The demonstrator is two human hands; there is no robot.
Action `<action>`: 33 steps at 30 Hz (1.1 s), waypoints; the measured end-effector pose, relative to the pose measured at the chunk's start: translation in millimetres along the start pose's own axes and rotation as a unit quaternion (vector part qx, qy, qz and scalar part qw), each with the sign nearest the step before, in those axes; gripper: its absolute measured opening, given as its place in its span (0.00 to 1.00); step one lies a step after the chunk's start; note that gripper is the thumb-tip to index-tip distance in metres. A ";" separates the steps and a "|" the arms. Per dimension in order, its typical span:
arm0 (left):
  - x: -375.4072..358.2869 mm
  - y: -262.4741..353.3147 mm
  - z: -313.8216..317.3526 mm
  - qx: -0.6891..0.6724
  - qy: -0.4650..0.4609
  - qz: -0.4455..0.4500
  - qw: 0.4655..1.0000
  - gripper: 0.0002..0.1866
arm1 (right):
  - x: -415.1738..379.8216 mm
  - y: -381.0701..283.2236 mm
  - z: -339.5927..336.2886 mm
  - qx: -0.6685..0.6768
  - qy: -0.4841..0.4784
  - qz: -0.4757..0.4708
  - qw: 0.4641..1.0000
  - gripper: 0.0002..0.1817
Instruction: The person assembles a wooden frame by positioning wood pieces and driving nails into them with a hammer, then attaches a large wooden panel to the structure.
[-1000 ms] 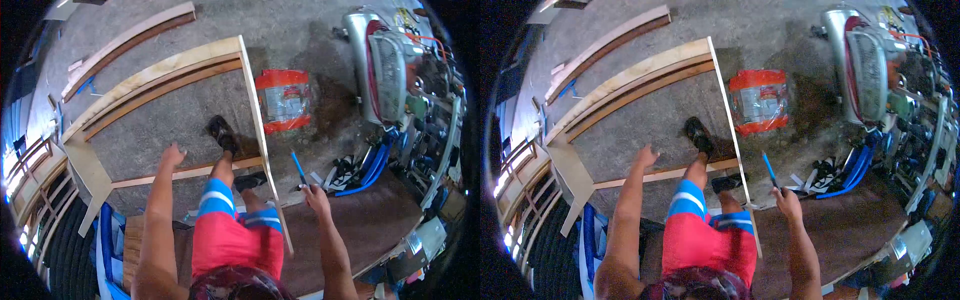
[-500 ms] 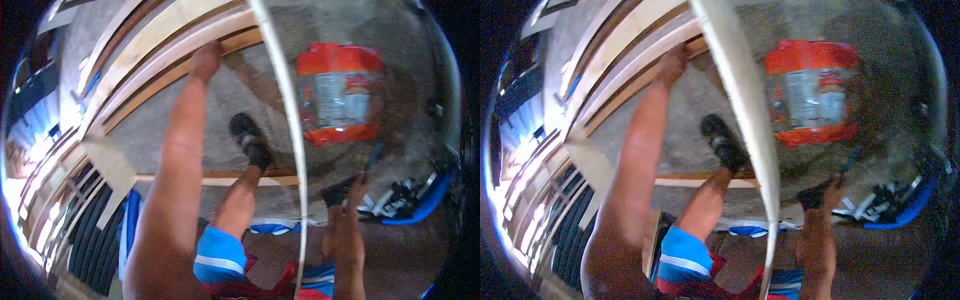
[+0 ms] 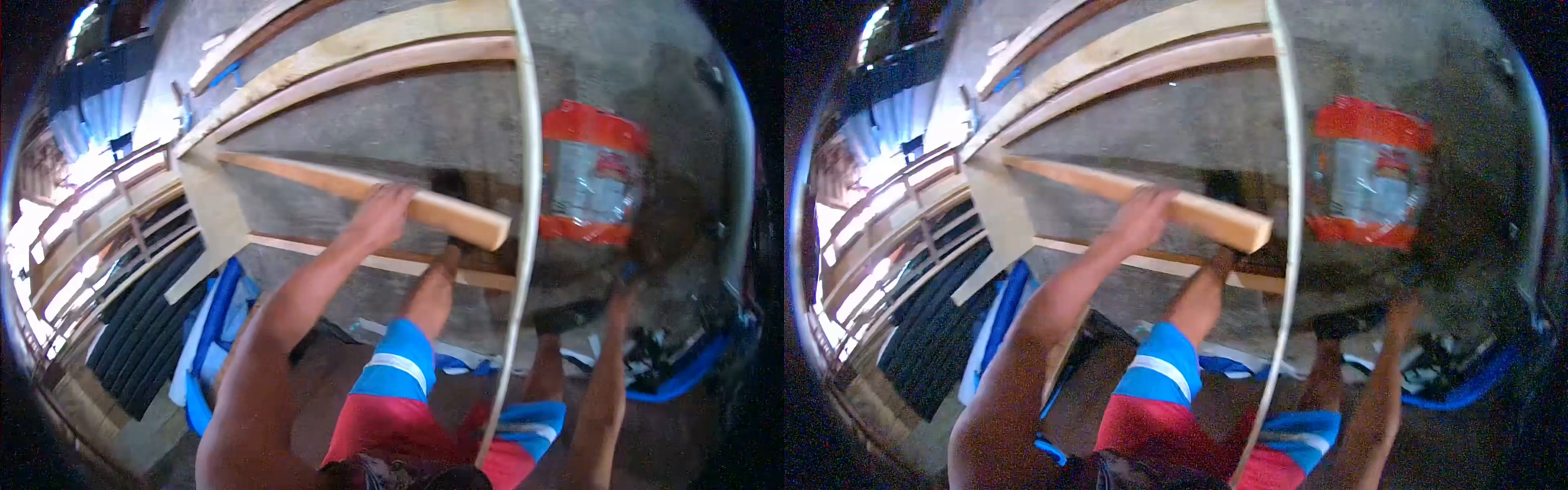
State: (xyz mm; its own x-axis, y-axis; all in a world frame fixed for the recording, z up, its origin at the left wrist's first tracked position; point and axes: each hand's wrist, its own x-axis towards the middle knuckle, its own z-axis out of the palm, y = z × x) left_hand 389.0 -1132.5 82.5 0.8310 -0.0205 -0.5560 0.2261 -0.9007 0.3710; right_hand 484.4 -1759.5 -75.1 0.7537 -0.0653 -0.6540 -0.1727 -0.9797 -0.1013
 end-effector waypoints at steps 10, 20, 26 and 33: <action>-58.5 61.6 -55.9 -0.165 -0.240 0.064 0.955 0.29 | -215.9 -386.9 -150.3 0.036 -0.229 -0.481 0.845 0.29; -18.9 -0.8 -37.7 -0.115 -0.173 0.198 0.958 0.34 | -159.7 -431.8 -131.5 -0.313 -0.328 -0.404 0.794 0.48; -39.6 -40.6 15.3 -0.005 -0.013 0.098 0.995 0.25 | -145.1 -417.1 -114.0 -0.236 -0.284 -0.480 0.796 0.46; -67.3 -9.4 32.2 -0.097 -0.089 -0.004 0.991 0.23 | -116.2 -380.7 -98.4 -0.207 -0.252 -0.551 0.768 0.37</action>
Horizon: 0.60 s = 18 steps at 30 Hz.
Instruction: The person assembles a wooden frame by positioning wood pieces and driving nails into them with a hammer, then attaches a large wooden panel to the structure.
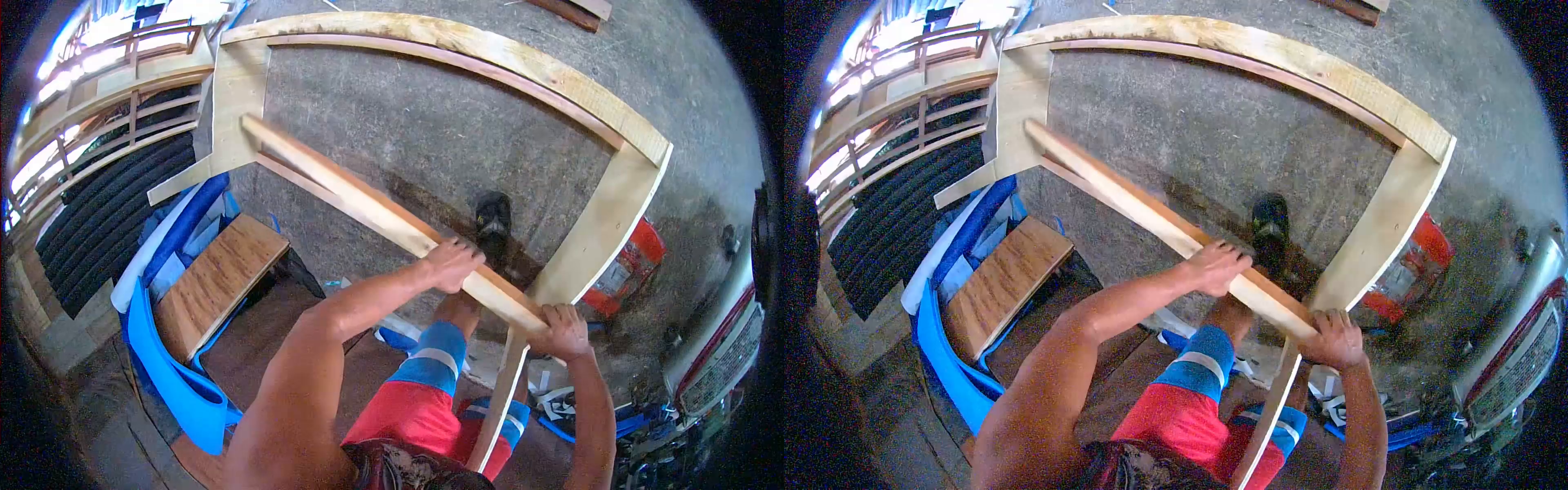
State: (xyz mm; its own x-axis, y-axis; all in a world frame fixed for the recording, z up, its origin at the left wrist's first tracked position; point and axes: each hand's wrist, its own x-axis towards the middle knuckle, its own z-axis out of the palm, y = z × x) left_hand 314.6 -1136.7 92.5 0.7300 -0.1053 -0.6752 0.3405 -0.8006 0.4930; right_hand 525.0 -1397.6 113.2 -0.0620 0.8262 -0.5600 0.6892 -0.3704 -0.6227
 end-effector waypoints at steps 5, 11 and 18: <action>-24.7 -28.8 21.6 -0.029 -0.026 -0.076 0.996 0.26 | 43.3 -13.6 12.2 -0.008 -0.037 -0.061 0.997 0.37; -26.9 -60.9 39.8 -0.038 -0.098 -0.176 0.979 0.29 | 79.6 -24.1 58.6 -0.019 -0.047 -0.066 0.997 0.33; 29.5 -75.2 41.5 -0.044 -0.077 -0.151 0.985 0.35 | 74.6 -35.3 68.0 -0.040 -0.002 0.092 0.995 0.24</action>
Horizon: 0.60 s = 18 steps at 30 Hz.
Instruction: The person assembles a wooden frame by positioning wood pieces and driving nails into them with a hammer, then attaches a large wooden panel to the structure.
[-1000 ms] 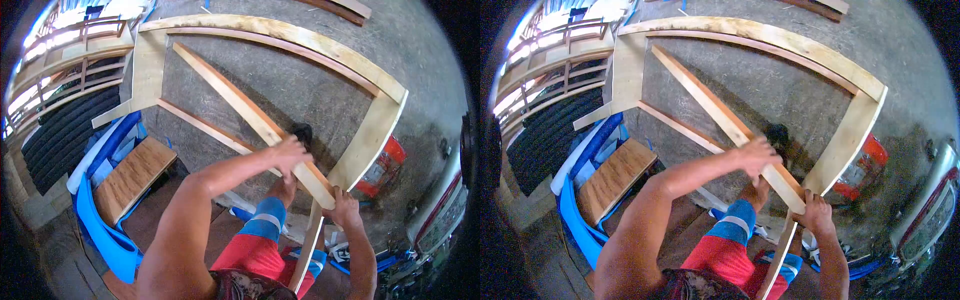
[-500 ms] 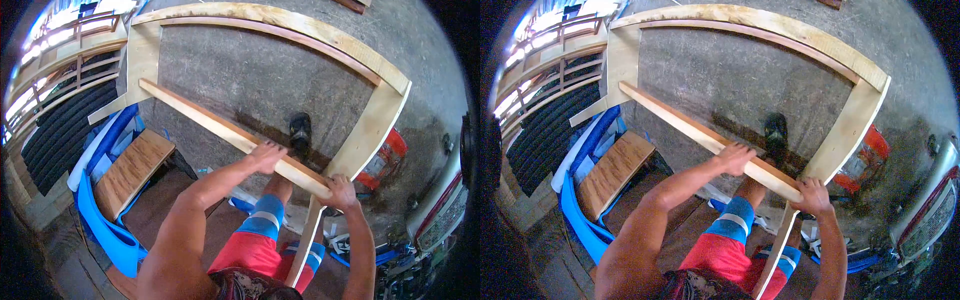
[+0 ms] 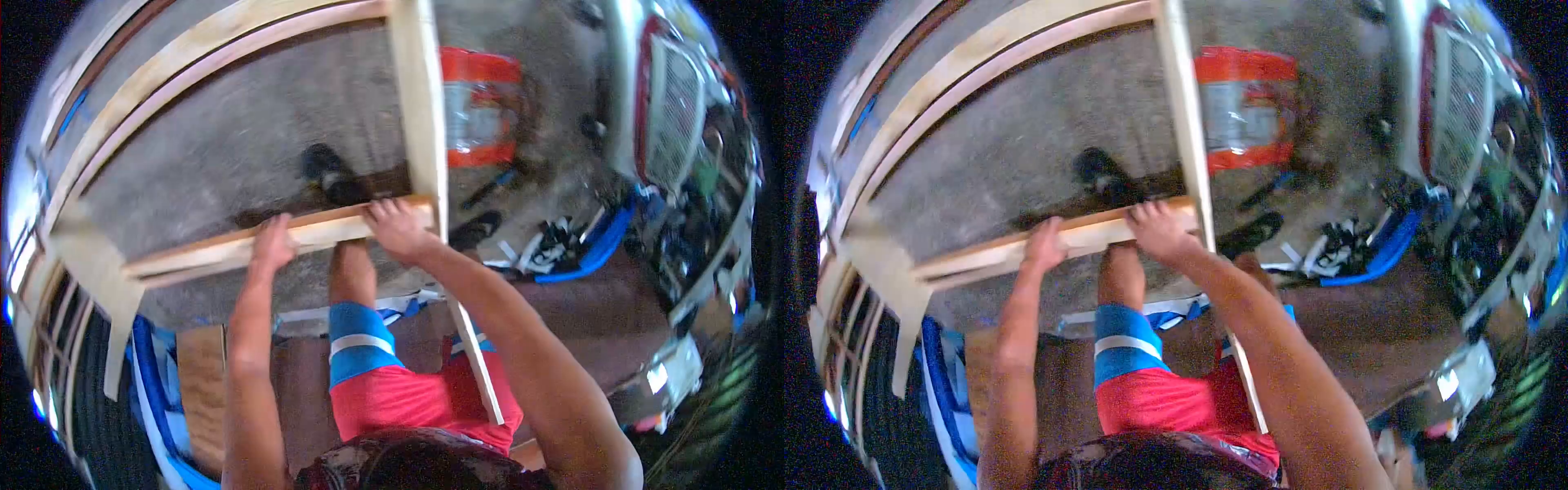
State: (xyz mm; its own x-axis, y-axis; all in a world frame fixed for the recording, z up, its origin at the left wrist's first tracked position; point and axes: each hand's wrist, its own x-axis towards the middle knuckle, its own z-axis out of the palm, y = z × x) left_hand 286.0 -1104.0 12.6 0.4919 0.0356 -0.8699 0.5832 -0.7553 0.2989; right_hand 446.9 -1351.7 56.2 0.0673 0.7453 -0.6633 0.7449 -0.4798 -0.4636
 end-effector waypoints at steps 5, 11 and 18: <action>22.0 10.7 -3.3 0.061 -0.009 -0.001 0.998 0.35 | 5.4 -0.1 19.8 -0.026 0.203 0.043 0.978 0.22; 18.8 24.3 4.0 0.105 -0.019 -0.006 0.994 0.37 | -57.9 2.3 -0.8 0.317 0.166 -0.041 0.933 0.20; 11.2 29.6 9.0 0.105 0.000 -0.016 0.994 0.38 | -134.3 -8.4 19.4 0.472 0.088 0.077 0.874 0.21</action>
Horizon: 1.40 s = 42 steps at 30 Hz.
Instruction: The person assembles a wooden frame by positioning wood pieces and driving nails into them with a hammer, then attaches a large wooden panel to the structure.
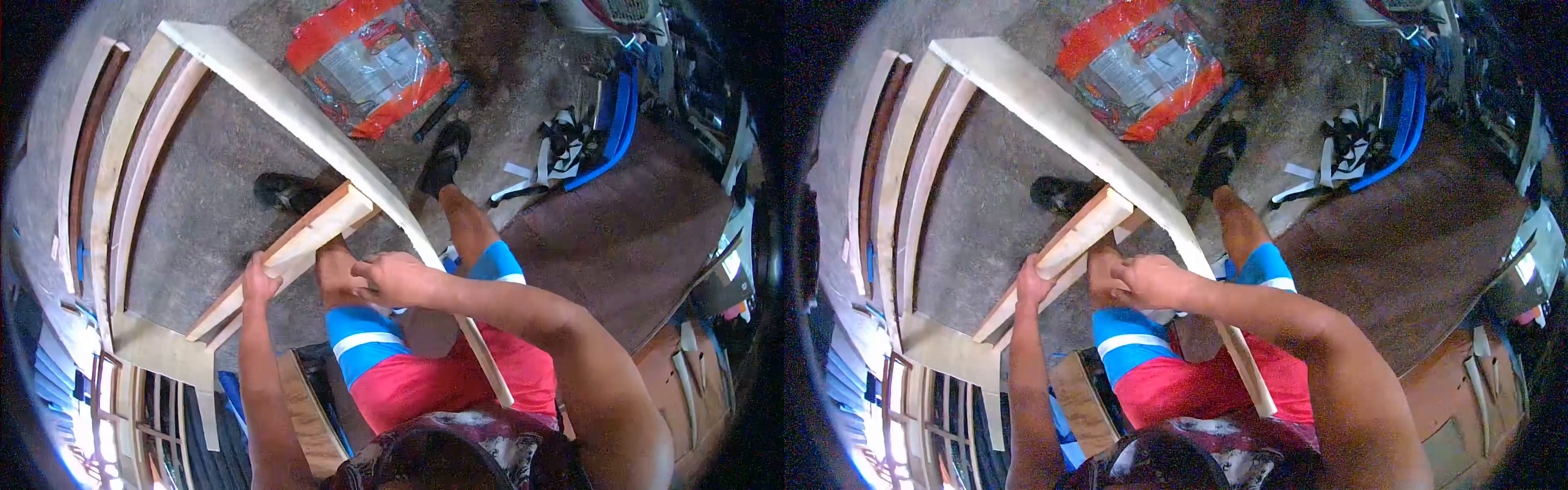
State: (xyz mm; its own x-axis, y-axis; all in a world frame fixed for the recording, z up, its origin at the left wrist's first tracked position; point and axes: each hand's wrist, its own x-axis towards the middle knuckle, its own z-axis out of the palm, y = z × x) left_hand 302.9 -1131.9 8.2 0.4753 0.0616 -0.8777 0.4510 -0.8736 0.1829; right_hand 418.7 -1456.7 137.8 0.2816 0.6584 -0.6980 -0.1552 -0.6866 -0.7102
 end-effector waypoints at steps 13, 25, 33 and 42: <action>-5.3 24.0 3.9 0.038 -0.065 -0.020 0.997 0.33 | 86.1 7.1 56.3 0.454 0.400 0.377 0.701 0.51; 5.7 142.4 -27.6 -0.087 -0.094 0.192 0.973 0.38 | 92.8 14.8 57.2 0.414 0.401 0.464 0.673 0.39; 28.8 194.8 -13.3 -0.084 -0.164 0.189 0.965 0.26 | 84.0 28.8 55.7 0.436 0.370 0.477 0.668 0.40; 38.7 196.7 -0.1 -0.090 -0.132 0.169 0.973 0.24 | 87.3 31.4 46.5 0.449 0.329 0.508 0.657 0.46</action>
State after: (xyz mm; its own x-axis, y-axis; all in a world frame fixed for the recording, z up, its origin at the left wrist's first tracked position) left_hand 410.1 -1301.3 10.3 0.4191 -0.3614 -0.8329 0.4396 -0.7219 0.5344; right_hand 394.5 -1406.5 50.3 -0.0960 -0.4789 -0.8726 -0.9929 -0.0157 0.1179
